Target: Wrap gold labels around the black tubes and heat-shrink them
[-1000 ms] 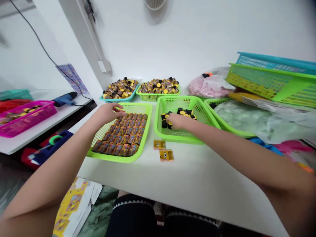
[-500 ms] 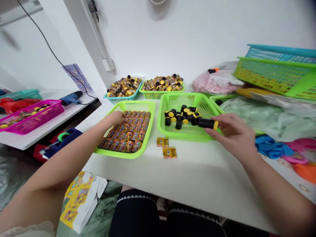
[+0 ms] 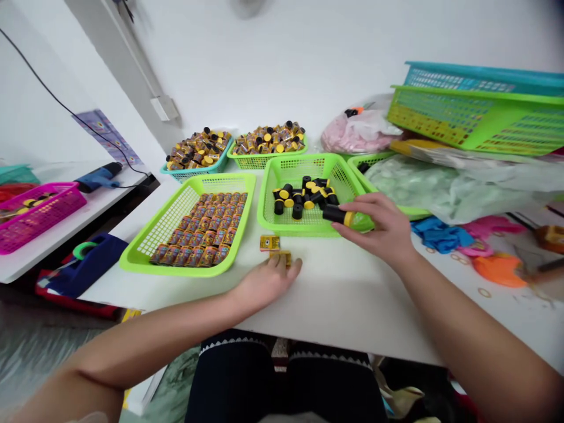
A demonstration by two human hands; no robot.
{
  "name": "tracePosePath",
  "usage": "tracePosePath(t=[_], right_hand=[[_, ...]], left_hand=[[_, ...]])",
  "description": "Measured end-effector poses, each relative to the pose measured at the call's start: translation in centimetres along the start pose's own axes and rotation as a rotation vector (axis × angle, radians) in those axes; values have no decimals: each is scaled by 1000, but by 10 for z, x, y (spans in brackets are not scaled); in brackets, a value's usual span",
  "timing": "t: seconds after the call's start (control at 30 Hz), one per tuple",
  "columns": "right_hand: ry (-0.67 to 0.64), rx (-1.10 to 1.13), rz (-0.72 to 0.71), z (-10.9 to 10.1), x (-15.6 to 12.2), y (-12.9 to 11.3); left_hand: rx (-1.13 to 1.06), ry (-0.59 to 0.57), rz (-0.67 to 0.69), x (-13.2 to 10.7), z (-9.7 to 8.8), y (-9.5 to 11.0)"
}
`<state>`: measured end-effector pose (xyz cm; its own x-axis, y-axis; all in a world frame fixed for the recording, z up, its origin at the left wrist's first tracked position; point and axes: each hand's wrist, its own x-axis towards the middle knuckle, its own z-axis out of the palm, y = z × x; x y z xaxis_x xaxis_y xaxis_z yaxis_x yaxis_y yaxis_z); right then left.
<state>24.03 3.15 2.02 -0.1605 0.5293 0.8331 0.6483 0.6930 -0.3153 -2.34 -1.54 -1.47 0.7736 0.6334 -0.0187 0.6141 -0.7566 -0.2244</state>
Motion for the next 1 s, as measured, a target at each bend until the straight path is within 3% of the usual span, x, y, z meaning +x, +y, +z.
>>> tracePosePath(t=[0.17,0.23,0.43,0.5,0.6,0.7,0.8,0.9,1.0], right_hand=[[-110,10,20,0,4,-7],[-114,43,37,1,5,-9],[-36,390,273,7,6,-22],[-36,561,372,8,7,-24],[-124,747,482,7,6,-25],[-257,967,595,5,5,-25],[-286,1141,759,5,4,-28],[-300,1190,881,8,4,-32],[-357,1208,894,12,1,-34]], left_hand=[[-332,-84,-58,-11,-26,-5],[-518,-43,-123,-12,-38,-7],[-1003,451,-71,18,-65,-16],[-1202,544,-120,33,-61,-18],[-1443,564,-236,43,-41,-18],[-1395,554,-325,38,-22,-17],[-1282,568,-310,28,-13,-20],[-1298,569,-273,23,-8,-22],[-1313,607,-226,22,-3,-22]])
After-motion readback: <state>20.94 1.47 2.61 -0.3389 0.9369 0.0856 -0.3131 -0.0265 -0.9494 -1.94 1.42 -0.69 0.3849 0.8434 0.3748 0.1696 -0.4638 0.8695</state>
